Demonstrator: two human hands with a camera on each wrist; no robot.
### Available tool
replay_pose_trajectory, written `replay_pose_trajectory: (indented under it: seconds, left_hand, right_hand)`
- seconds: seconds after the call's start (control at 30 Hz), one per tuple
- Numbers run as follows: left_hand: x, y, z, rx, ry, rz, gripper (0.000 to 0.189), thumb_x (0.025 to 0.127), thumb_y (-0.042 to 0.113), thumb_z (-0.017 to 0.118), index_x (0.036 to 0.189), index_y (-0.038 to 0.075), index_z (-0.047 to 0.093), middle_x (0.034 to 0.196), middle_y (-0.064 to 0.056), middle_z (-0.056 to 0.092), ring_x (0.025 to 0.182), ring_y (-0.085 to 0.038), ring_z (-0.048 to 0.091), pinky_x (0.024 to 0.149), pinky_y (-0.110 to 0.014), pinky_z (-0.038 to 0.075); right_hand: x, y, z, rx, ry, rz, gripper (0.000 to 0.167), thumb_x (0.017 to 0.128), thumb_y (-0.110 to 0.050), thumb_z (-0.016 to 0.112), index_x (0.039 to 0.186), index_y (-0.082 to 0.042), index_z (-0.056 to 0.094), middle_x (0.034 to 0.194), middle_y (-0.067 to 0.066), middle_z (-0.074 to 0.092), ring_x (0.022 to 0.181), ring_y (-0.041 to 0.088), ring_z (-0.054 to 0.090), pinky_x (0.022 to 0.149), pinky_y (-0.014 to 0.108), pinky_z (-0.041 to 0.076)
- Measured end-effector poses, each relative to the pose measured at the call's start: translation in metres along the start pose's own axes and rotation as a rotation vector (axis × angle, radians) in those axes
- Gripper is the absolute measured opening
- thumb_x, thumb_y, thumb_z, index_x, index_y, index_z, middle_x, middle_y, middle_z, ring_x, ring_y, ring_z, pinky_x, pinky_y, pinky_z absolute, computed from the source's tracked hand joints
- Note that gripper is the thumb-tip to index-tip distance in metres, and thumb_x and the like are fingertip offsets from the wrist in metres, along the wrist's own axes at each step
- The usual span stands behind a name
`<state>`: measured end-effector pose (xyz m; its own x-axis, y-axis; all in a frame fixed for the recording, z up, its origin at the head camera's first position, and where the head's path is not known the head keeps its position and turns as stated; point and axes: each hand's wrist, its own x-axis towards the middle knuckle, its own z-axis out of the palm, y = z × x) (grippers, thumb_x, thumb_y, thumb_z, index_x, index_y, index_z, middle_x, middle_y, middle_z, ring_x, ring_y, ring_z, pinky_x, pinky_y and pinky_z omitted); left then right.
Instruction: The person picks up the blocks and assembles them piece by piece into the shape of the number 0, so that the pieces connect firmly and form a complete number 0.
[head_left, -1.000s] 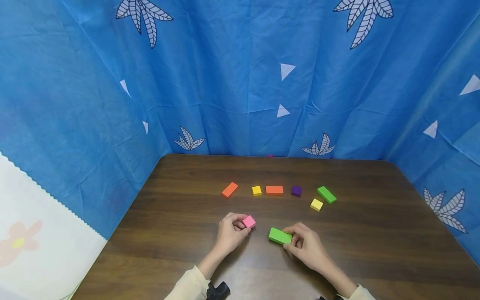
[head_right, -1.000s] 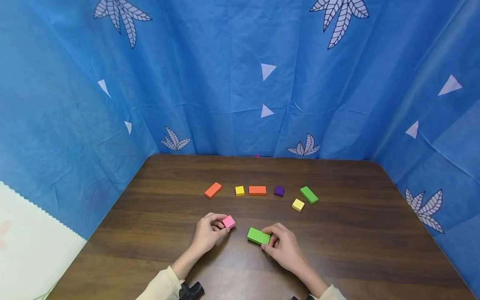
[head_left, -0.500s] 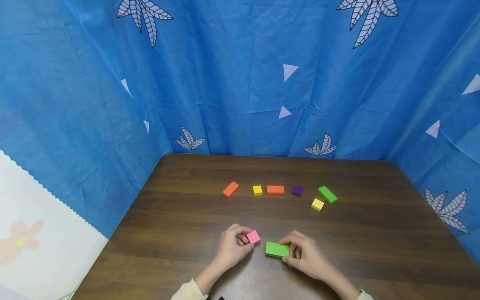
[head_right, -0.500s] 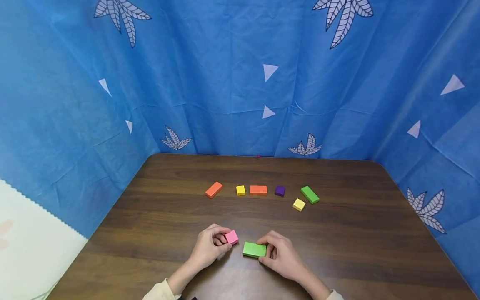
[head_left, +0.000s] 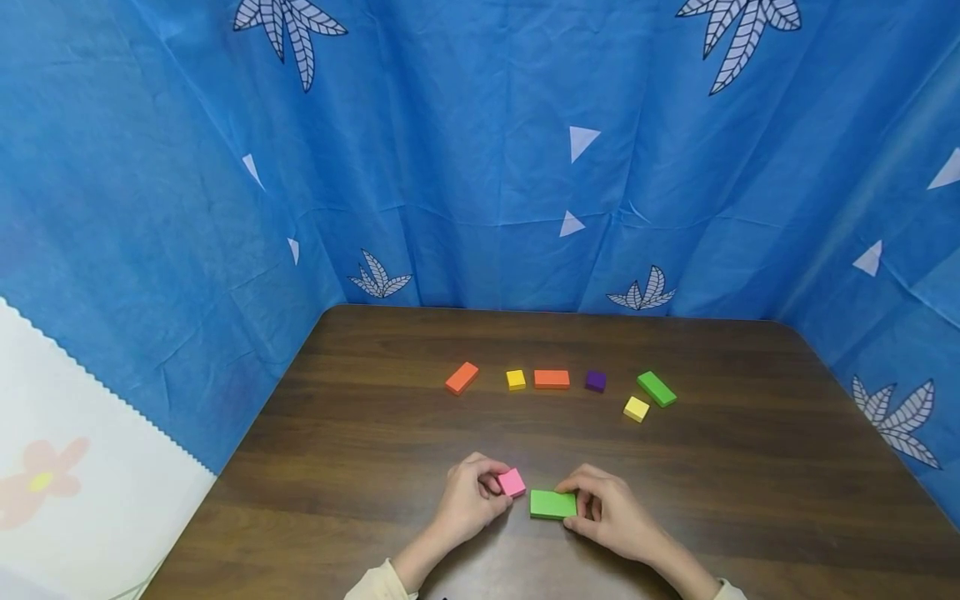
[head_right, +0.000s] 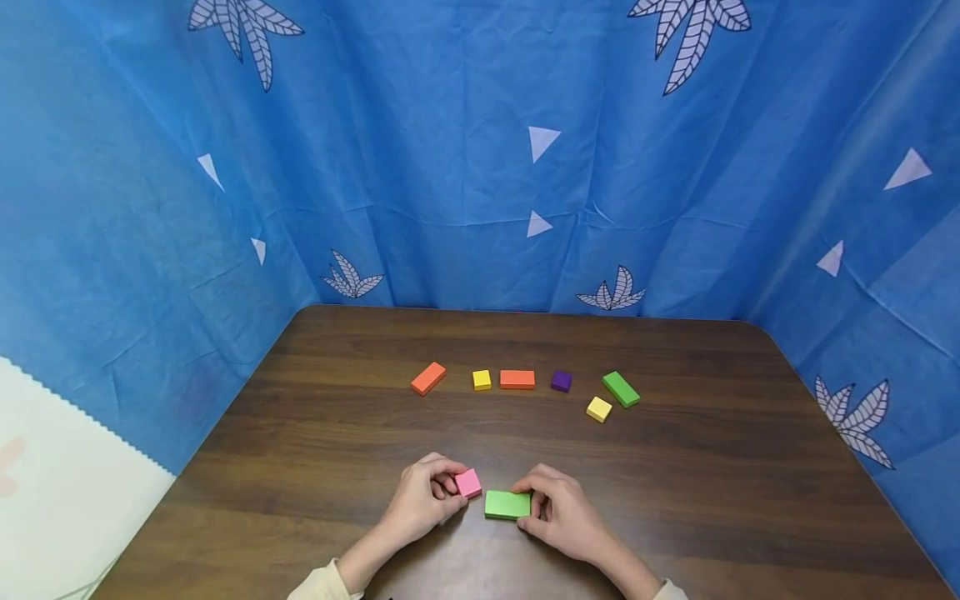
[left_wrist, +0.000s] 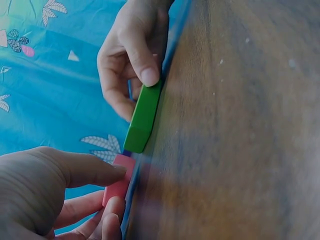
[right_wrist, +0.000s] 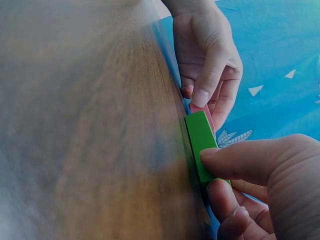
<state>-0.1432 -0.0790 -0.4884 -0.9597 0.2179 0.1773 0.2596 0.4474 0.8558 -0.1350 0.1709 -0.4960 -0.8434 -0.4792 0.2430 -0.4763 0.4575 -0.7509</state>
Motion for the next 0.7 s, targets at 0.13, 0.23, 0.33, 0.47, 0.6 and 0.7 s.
replay_pose_trajectory:
  seconds: [0.13, 0.23, 0.33, 0.47, 0.6, 0.7]
  left_hand:
    - [-0.0008, -0.0009, 0.0024, 0.011, 0.001, 0.019, 0.029, 0.065, -0.004, 0.08, 0.092, 0.0, 0.073, 0.081, -0.002, 0.062, 0.065, -0.002, 0.054, 0.057, -0.015, 0.046]
    - [-0.0011, -0.0016, 0.0041, 0.022, 0.006, 0.032, 0.029, 0.065, -0.004, 0.08, 0.092, 0.0, 0.073, 0.082, -0.002, 0.063, 0.066, -0.002, 0.054, 0.057, -0.015, 0.045]
    - [-0.0015, -0.0026, 0.0054, 0.039, 0.014, 0.048, 0.029, 0.065, -0.004, 0.08, 0.093, 0.0, 0.073, 0.081, -0.002, 0.063, 0.066, -0.001, 0.054, 0.057, -0.015, 0.045]
    - [-0.0024, -0.0033, 0.0066, 0.057, 0.009, 0.042, 0.029, 0.065, -0.003, 0.08, 0.093, 0.001, 0.073, 0.081, -0.001, 0.061, 0.067, -0.001, 0.053, 0.058, -0.015, 0.045]
    - [-0.0025, -0.0041, 0.0077, 0.065, 0.002, 0.028, 0.029, 0.066, -0.002, 0.08, 0.094, 0.002, 0.073, 0.081, 0.001, 0.06, 0.067, 0.0, 0.052, 0.059, -0.015, 0.045]
    - [-0.0024, -0.0048, 0.0084, 0.07, 0.0, 0.026, 0.029, 0.066, -0.002, 0.081, 0.094, 0.002, 0.073, 0.081, 0.001, 0.06, 0.067, 0.0, 0.052, 0.058, -0.015, 0.044]
  right_hand:
    - [0.0, 0.0016, 0.0004, 0.003, -0.001, -0.012, 0.035, 0.073, -0.004, 0.08, 0.105, -0.012, 0.07, 0.096, -0.006, 0.061, 0.064, -0.005, 0.049, 0.047, 0.018, 0.044]
    - [-0.0001, 0.0025, 0.0007, 0.0, 0.002, -0.02, 0.035, 0.073, -0.004, 0.081, 0.106, -0.013, 0.07, 0.096, -0.006, 0.061, 0.064, -0.005, 0.049, 0.047, 0.018, 0.044]
    - [0.0, 0.0025, 0.0006, -0.006, 0.008, -0.028, 0.036, 0.073, -0.003, 0.081, 0.106, -0.013, 0.07, 0.096, -0.006, 0.061, 0.063, -0.004, 0.049, 0.047, 0.018, 0.043]
    - [0.0001, 0.0013, 0.0, -0.009, 0.003, -0.02, 0.036, 0.073, -0.004, 0.081, 0.106, -0.013, 0.07, 0.096, -0.005, 0.061, 0.063, -0.003, 0.05, 0.047, 0.018, 0.043]
    - [-0.0002, 0.0002, -0.0006, -0.011, -0.01, 0.004, 0.035, 0.074, -0.006, 0.081, 0.107, -0.012, 0.07, 0.097, -0.005, 0.061, 0.064, -0.003, 0.05, 0.047, 0.018, 0.044]
    - [-0.0006, 0.0003, -0.0003, -0.014, -0.01, 0.006, 0.035, 0.074, -0.006, 0.081, 0.107, -0.012, 0.07, 0.098, -0.005, 0.062, 0.064, -0.003, 0.05, 0.048, 0.018, 0.044]
